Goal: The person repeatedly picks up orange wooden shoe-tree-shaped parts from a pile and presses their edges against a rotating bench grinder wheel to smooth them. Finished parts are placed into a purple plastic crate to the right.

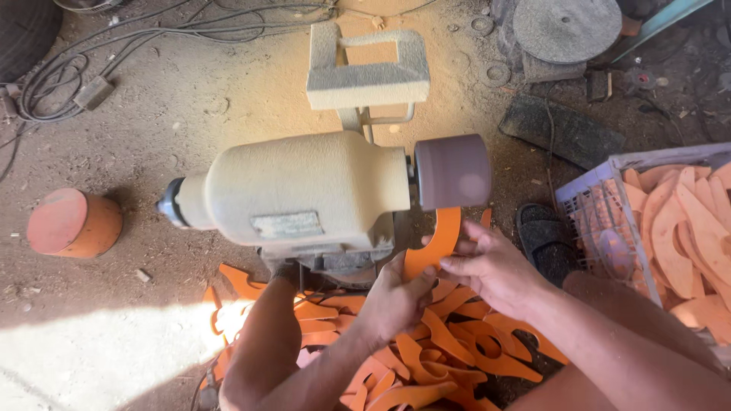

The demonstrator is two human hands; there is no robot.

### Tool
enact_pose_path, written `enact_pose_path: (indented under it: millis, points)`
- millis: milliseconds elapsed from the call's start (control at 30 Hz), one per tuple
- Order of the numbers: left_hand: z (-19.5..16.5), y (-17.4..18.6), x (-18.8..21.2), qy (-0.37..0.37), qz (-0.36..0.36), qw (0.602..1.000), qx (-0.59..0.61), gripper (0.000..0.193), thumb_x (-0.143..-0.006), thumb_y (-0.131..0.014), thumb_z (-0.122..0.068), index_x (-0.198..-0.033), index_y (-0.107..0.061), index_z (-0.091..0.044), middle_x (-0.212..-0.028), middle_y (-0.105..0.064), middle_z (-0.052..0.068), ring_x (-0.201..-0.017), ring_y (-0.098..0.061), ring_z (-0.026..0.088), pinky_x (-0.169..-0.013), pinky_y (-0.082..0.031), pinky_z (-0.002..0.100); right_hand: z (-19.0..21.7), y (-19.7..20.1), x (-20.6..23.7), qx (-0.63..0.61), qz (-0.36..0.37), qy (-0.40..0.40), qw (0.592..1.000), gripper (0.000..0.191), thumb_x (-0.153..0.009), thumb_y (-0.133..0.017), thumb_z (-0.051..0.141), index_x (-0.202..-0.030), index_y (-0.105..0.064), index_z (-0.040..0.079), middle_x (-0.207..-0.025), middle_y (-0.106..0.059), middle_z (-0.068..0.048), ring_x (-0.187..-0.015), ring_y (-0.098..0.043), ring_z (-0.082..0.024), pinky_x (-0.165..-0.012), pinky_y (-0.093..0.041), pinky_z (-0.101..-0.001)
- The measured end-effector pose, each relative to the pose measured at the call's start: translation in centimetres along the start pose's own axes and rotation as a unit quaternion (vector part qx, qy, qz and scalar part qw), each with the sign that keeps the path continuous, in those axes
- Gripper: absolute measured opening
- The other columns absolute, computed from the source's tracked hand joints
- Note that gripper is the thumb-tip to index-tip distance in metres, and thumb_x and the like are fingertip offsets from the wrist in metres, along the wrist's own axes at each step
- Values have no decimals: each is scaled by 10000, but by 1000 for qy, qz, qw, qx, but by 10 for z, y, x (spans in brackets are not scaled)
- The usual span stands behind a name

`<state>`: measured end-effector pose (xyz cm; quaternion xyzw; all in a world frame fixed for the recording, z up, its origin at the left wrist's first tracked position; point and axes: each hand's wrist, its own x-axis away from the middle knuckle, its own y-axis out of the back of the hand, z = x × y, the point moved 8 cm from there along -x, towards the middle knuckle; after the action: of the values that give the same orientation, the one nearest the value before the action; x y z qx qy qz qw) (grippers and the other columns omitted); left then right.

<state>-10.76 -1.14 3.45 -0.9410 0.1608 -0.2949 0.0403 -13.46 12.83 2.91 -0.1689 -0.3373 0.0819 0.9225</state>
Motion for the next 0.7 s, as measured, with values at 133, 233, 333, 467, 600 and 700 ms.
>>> enact_pose_path:
  millis: [133, 233, 333, 467, 600, 700]
  points:
    - [-18, -4, -14, -102, -31, 994, -9, 346, -929, -715, -168, -1213, -590, -14, -969, -742, -7, -876, -678, 55, -784, -564, 228, 6, 9, -14, -29, 3, 4, 1000, 459, -879, -577, -74, -1333, -606, -14, -1215, -700, -164, -1063, -660, -252, -886, -556, -417]
    - [-26, -7, -34, -94, -34, 995, 15, 346, -893, -686, -113, -1216, -611, -16, -979, -728, 0, -879, -658, 73, -792, -555, 262, 11, 22, -32, -37, 5, 1, 999, 327, -866, -618, -102, -1187, -677, -86, -1163, -714, -244, -1080, -697, -276, -957, -573, -402]
    - [-44, -9, -41, -139, -20, 989, -52, 260, -908, -680, -74, -1128, -700, 63, -929, -738, 81, -817, -630, 97, -747, -541, 276, 17, 28, -43, -45, -7, 53, 998, 298, -837, -638, -118, -1129, -670, -72, -1148, -705, -193, -1081, -696, -237, -996, -564, -391]
    - [-45, -9, -39, -101, -36, 991, -85, 300, -889, -670, -93, -1159, -661, 36, -917, -724, 66, -778, -623, 96, -710, -534, 274, 19, 29, -42, -5, -30, 56, 998, 324, -820, -658, -152, -1137, -665, -84, -1073, -709, -219, -998, -695, -282, -966, -573, -449]
    - [-35, -9, -26, -85, -63, 991, -79, 365, -873, -672, -106, -1204, -569, 6, -949, -710, 54, -819, -653, 89, -742, -551, 259, 13, 21, -25, 54, -34, 26, 998, 434, -807, -624, -125, -1226, -667, -18, -1052, -773, -187, -1016, -725, -248, -968, -578, -410]
    - [-22, -12, -12, -83, -66, 993, -51, 389, -853, -646, -54, -1224, -551, 15, -971, -697, 86, -829, -645, 119, -735, -545, 283, 7, 11, -13, 73, -30, 20, 997, 501, -805, -623, -118, -1288, -643, 13, -1038, -788, -149, -1016, -725, -226, -970, -575, -399]
